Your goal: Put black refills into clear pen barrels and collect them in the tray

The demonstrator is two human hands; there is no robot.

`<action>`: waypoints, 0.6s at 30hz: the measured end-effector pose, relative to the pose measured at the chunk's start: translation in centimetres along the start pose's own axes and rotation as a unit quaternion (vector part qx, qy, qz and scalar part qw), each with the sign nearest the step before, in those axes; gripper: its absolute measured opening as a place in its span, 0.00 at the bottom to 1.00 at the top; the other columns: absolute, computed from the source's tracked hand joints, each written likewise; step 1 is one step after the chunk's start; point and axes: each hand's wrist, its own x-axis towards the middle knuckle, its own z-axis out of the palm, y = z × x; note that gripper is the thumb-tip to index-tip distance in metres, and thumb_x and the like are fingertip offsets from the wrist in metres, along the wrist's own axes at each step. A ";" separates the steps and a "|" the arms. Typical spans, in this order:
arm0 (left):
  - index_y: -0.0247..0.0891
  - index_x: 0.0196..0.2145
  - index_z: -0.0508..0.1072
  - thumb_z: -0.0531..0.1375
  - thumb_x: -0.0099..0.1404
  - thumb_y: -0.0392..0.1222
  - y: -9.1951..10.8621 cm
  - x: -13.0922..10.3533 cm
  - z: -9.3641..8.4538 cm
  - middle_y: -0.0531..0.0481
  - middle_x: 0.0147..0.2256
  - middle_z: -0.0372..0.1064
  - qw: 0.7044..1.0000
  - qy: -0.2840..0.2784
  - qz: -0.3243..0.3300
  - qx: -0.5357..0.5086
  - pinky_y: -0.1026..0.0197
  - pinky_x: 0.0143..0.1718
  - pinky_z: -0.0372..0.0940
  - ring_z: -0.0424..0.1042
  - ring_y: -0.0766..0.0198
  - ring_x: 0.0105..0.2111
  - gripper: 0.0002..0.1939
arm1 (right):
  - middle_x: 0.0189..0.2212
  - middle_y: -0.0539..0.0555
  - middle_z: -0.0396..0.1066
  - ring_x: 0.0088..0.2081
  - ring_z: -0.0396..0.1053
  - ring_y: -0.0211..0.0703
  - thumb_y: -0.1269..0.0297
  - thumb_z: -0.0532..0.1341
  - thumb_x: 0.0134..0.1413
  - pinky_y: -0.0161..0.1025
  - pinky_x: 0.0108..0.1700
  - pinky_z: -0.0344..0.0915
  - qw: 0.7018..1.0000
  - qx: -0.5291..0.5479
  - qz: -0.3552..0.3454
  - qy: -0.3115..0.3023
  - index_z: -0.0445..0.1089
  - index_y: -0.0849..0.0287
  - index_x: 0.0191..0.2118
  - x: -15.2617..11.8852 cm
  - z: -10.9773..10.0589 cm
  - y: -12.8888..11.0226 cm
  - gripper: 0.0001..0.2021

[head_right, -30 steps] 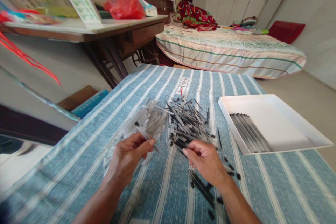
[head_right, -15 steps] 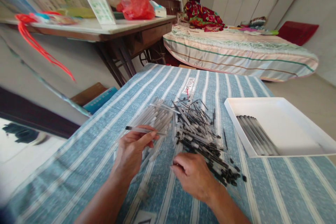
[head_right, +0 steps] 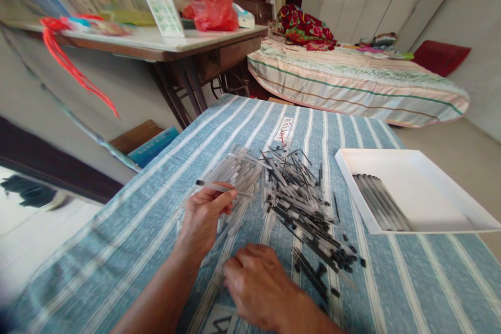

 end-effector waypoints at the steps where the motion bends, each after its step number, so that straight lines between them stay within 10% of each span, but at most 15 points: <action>1: 0.34 0.27 0.71 0.64 0.48 0.39 0.0 0.0 0.0 0.58 0.15 0.62 1.000 -0.003 0.000 0.002 0.68 0.19 0.54 0.59 0.72 0.16 0.08 | 0.28 0.50 0.68 0.33 0.66 0.43 0.64 0.57 0.56 0.39 0.37 0.60 1.000 -0.002 -0.006 -0.001 0.64 0.57 0.33 0.2 0.1 -0.4 0.04; 9: 0.34 0.26 0.71 0.64 0.47 0.39 0.0 0.1 0.2 0.58 0.15 0.61 1.000 -0.009 -0.004 0.016 0.68 0.17 0.51 0.58 0.73 0.15 0.08 | 0.39 0.58 0.67 0.45 0.61 0.50 0.67 0.54 0.58 0.46 0.47 0.59 0.990 -0.070 -0.118 0.019 0.68 0.61 0.35 1.1 1.8 -1.6 0.06; 18: 0.34 0.25 0.71 0.64 0.46 0.39 0.1 0.0 0.4 0.59 0.14 0.62 1.000 -0.016 -0.006 0.016 0.68 0.18 0.52 0.58 0.73 0.15 0.08 | 0.37 0.58 0.68 0.45 0.62 0.50 0.72 0.55 0.58 0.46 0.46 0.62 0.988 -0.127 0.020 0.081 0.69 0.61 0.34 -1.0 -0.1 4.4 0.06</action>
